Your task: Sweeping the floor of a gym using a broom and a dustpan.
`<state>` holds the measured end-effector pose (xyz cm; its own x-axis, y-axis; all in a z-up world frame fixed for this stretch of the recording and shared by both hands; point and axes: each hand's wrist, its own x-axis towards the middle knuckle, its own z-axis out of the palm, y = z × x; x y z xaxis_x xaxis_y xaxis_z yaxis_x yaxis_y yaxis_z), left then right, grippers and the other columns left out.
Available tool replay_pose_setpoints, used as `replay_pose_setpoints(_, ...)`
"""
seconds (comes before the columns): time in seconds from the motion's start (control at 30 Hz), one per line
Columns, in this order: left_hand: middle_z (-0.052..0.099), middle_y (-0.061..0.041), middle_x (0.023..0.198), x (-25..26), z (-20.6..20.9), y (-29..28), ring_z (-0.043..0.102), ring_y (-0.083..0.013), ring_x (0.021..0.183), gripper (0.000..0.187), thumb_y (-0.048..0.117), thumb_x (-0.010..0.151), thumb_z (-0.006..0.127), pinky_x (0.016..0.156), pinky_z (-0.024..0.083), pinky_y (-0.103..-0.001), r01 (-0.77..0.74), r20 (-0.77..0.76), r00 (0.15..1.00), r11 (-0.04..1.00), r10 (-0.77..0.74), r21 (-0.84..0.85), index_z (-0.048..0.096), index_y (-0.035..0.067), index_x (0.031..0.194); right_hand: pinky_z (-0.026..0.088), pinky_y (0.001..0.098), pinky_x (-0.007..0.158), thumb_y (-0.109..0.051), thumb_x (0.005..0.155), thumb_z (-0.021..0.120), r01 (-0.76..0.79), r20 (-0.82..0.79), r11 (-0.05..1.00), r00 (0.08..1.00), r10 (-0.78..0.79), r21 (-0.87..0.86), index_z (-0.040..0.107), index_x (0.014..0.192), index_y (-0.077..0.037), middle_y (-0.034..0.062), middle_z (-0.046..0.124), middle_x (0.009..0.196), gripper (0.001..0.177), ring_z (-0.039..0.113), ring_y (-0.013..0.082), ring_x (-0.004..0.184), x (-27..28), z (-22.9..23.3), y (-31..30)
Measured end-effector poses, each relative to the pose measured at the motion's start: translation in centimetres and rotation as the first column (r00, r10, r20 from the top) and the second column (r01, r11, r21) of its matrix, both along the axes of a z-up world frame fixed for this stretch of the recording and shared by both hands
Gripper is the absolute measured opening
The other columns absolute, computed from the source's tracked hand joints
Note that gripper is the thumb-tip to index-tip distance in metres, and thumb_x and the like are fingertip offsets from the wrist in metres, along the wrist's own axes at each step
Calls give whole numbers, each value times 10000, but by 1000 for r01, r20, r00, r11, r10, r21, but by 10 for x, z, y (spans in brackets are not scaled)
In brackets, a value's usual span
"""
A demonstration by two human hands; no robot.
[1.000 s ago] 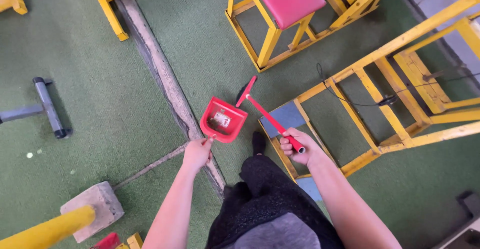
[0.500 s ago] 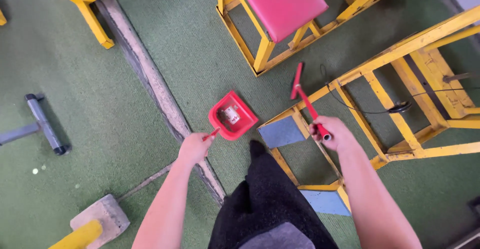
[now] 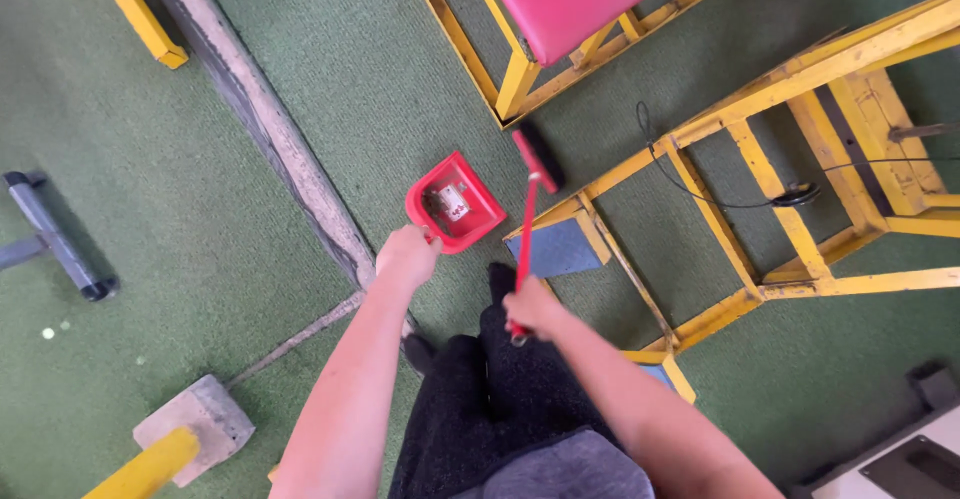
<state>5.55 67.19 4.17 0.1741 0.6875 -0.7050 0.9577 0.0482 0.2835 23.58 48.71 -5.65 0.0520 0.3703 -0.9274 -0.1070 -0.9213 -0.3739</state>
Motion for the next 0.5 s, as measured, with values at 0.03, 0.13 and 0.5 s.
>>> replay_pose_setpoints(0.03,731,-207,1097,2,-1,-2,693,-388,1062,370,392,926,616,946,544,-493,1,5,1000,1000,-1,-3,748,96,1104,505,428,410,-13,891,568,1,5,1000,1000,-1,-3,526,969,92,177,620,667,137,632,272,500,-4,21,-4)
replay_pose_setpoints(0.13,727,-222,1099,2,-2,-5,692,-394,1063,392,395,932,614,950,544,-494,18,10,1000,1000,-18,-4,743,55,1078,488,409,418,-33,900,571,-87,-34,996,996,88,21,473,1127,26,143,594,683,254,612,251,505,-8,76,-9)
replay_pose_setpoints(0.5,715,-278,1051,-40,-14,2,697,-427,1025,446,411,953,585,917,552,-511,51,79,996,999,-49,-13,722,-6,1030,322,277,363,-32,889,562,309,-5,940,950,-312,-143,590,1303,-282,5,453,590,484,420,118,427,72,172,-37)
